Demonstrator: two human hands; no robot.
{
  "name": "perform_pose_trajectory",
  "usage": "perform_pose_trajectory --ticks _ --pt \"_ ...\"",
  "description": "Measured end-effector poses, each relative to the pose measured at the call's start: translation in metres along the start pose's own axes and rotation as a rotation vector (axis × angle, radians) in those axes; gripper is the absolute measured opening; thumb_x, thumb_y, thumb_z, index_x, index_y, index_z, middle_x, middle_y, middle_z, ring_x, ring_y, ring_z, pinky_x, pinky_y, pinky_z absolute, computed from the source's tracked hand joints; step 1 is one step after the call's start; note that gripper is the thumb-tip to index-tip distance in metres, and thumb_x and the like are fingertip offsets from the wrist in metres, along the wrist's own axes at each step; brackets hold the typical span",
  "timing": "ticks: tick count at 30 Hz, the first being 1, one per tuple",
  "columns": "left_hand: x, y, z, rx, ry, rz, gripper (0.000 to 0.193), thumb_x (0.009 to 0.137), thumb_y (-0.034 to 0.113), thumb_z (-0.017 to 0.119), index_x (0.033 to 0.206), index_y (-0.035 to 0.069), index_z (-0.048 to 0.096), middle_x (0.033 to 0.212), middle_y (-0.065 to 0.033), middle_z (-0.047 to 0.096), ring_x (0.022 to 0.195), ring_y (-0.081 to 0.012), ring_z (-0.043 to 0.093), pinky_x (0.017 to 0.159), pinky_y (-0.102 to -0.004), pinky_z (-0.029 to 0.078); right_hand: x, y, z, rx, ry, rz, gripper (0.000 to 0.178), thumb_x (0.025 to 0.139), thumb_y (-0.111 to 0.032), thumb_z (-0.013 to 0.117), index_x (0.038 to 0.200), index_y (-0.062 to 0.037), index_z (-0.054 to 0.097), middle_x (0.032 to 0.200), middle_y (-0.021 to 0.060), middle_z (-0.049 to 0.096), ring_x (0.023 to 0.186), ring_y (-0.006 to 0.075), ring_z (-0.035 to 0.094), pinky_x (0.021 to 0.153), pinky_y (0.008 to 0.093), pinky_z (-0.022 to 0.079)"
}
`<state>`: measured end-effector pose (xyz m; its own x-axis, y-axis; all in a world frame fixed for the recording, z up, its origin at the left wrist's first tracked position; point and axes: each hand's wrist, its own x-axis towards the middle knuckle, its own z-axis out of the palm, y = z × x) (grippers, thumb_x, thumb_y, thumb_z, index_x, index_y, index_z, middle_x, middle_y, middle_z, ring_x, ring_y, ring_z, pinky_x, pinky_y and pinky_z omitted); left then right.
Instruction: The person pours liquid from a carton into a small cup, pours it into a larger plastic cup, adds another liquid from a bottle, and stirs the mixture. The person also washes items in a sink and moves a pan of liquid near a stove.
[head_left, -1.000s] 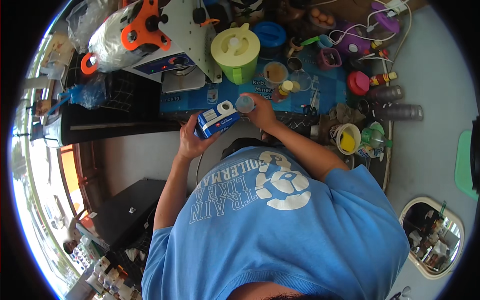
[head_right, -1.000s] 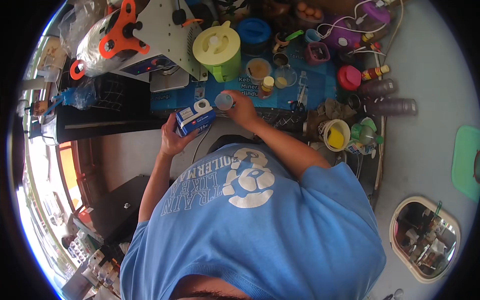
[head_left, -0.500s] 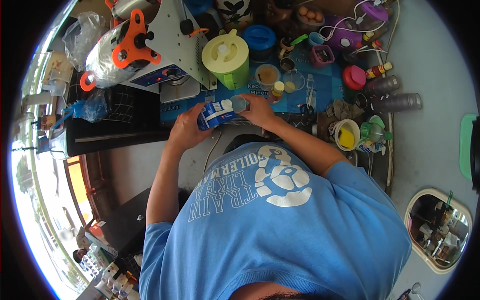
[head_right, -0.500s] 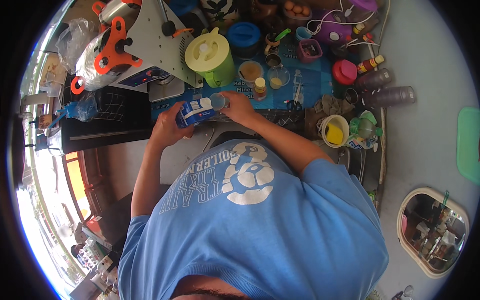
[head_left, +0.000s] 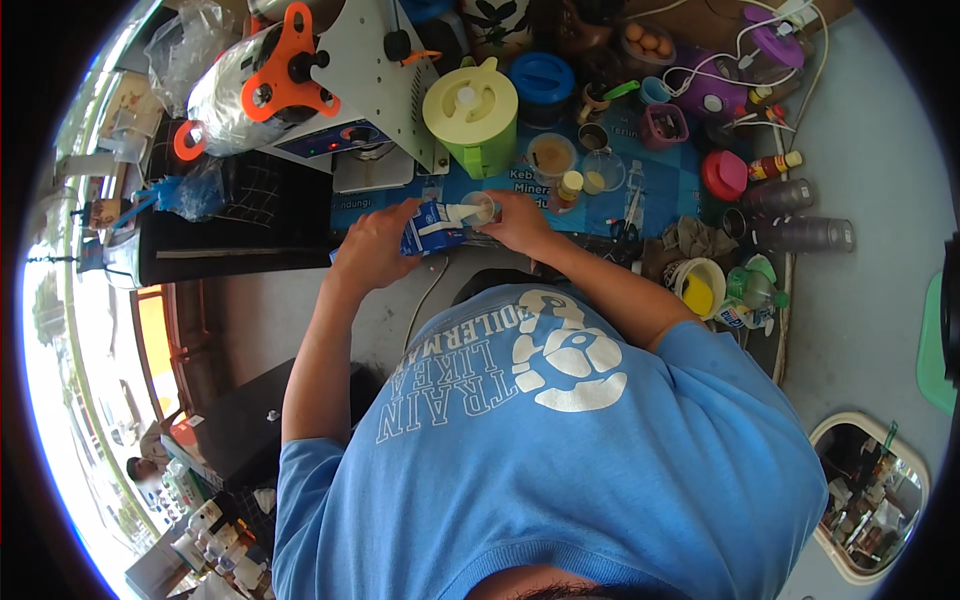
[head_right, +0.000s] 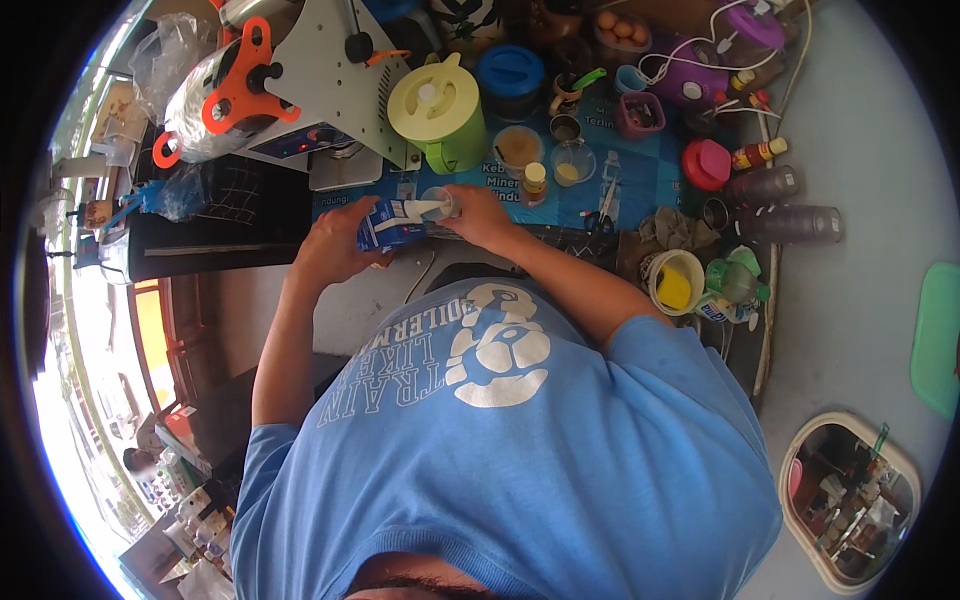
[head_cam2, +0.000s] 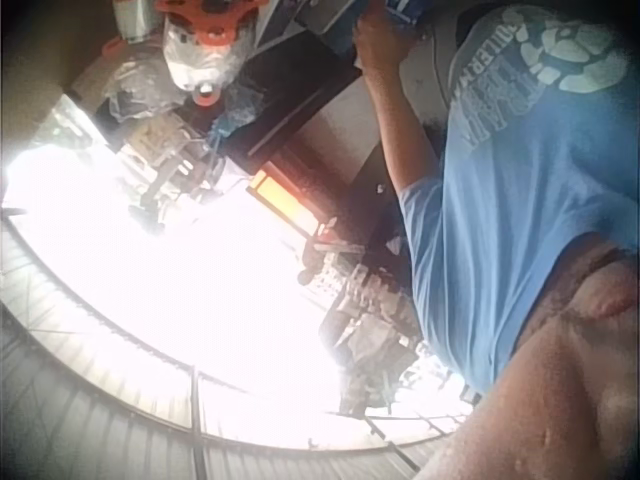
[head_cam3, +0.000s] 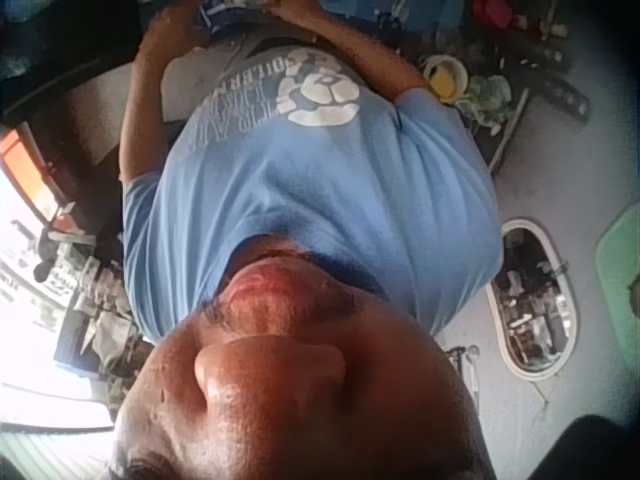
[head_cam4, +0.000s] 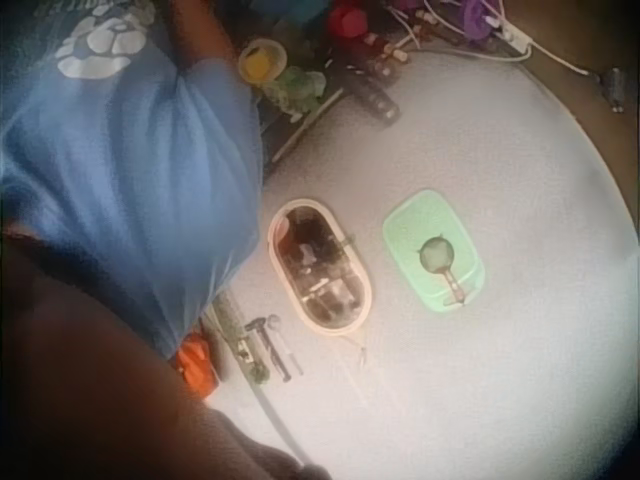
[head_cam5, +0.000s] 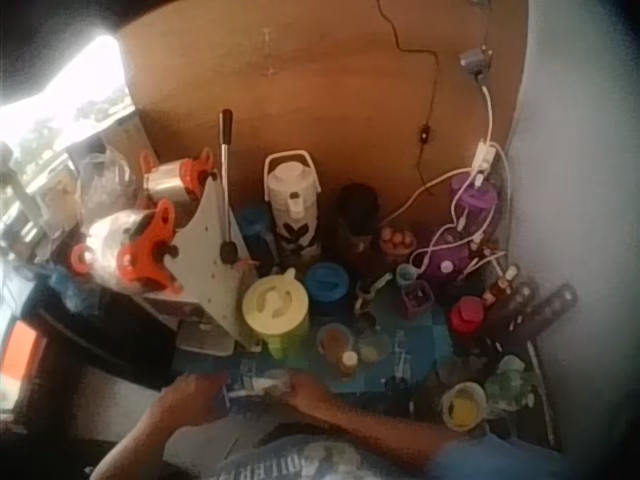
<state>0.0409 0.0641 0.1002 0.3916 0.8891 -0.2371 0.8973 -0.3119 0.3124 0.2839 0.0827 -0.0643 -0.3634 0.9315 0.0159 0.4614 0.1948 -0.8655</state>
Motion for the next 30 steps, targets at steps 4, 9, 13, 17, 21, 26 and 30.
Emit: perform_pose_trajectory --ticks 4,9,13,17,21,26,30 --pt "-0.001 -0.003 0.001 -0.001 0.018 0.004 0.082 0.06 0.024 0.092 0.133 0.006 0.059 0.102 -0.0196 0.074 0.098 -0.0376 0.071 0.087 -0.0443 0.056 0.002 0.005 0.006 -0.014 0.02 -0.047 0.049 0.076 -0.02 0.086 0.119 -0.0043 0.069 0.097 0.0155 0.074 0.072 0.0251 0.072 0.068 0.0356 0.056" --pt "-0.002 -0.004 0.001 0.015 0.035 0.02 0.082 0.06 0.024 0.092 0.132 0.006 0.059 0.101 -0.0194 0.074 0.099 -0.0381 0.071 0.087 -0.0444 0.055 0.004 0.008 0.009 -0.014 -0.006 -0.019 0.05 0.076 -0.021 0.086 0.119 -0.0036 0.069 0.096 0.016 0.074 0.073 0.0251 0.072 0.069 0.0355 0.056" --pt "-0.004 -0.003 0.0 0.009 0.028 0.011 0.078 0.062 0.024 0.091 0.131 0.006 0.059 0.101 -0.0194 0.074 0.099 -0.0383 0.071 0.087 -0.0445 0.055 0.003 0.004 0.009 0.002 -0.025 -0.013 0.049 0.076 -0.022 0.087 0.118 -0.0043 0.07 0.096 0.0156 0.075 0.074 0.0253 0.073 0.069 0.0354 0.056" --pt "-0.005 0.003 -0.006 0.003 -0.06 -0.021 0.071 0.067 0.014 0.085 0.131 0.007 0.055 0.113 -0.0186 0.071 0.105 -0.0415 0.067 0.09 -0.0502 0.053 0.003 0.009 0.012 -0.011 -0.026 -0.038 0.049 0.076 -0.024 0.087 0.118 -0.0051 0.07 0.095 0.0153 0.075 0.074 0.0255 0.073 0.07 0.0364 0.056" --pt "-0.006 0.002 -0.005 0.037 -0.048 -0.001 0.071 0.066 0.014 0.086 0.13 0.007 0.055 0.112 -0.0181 0.071 0.104 -0.0415 0.068 0.087 -0.0503 0.054 0.002 0.008 0.013 -0.009 -0.039 -0.032 0.051 0.076 -0.026 0.087 0.119 -0.0045 0.07 0.096 0.0161 0.075 0.075 0.0264 0.073 0.07 0.0367 0.056" --pt "-0.006 0.005 -0.006 0.096 -0.04 -0.032 0.075 0.064 0.025 0.091 0.13 0.009 0.059 0.11 -0.0165 0.073 0.102 -0.0381 0.07 0.088 -0.0463 0.055 0.0 0.006 0.015 0.033 -0.027 -0.015 0.055 0.074 -0.028 0.086 0.119 -0.002 0.069 0.095 0.0203 0.073 0.083 0.0369 0.07 0.078 0.044 0.055" --pt "-0.007 0.004 -0.006 0.086 -0.042 0.008 0.072 0.066 0.014 0.085 0.131 0.009 0.055 0.106 -0.0179 0.071 0.1 -0.0407 0.069 0.084 -0.0502 0.055 0.001 0.005 0.015 0.056 -0.055 -0.013 0.053 0.074 -0.027 0.085 0.117 -0.0014 0.069 0.095 0.0202 0.073 0.082 0.0368 0.07 0.077 0.0442 0.055"
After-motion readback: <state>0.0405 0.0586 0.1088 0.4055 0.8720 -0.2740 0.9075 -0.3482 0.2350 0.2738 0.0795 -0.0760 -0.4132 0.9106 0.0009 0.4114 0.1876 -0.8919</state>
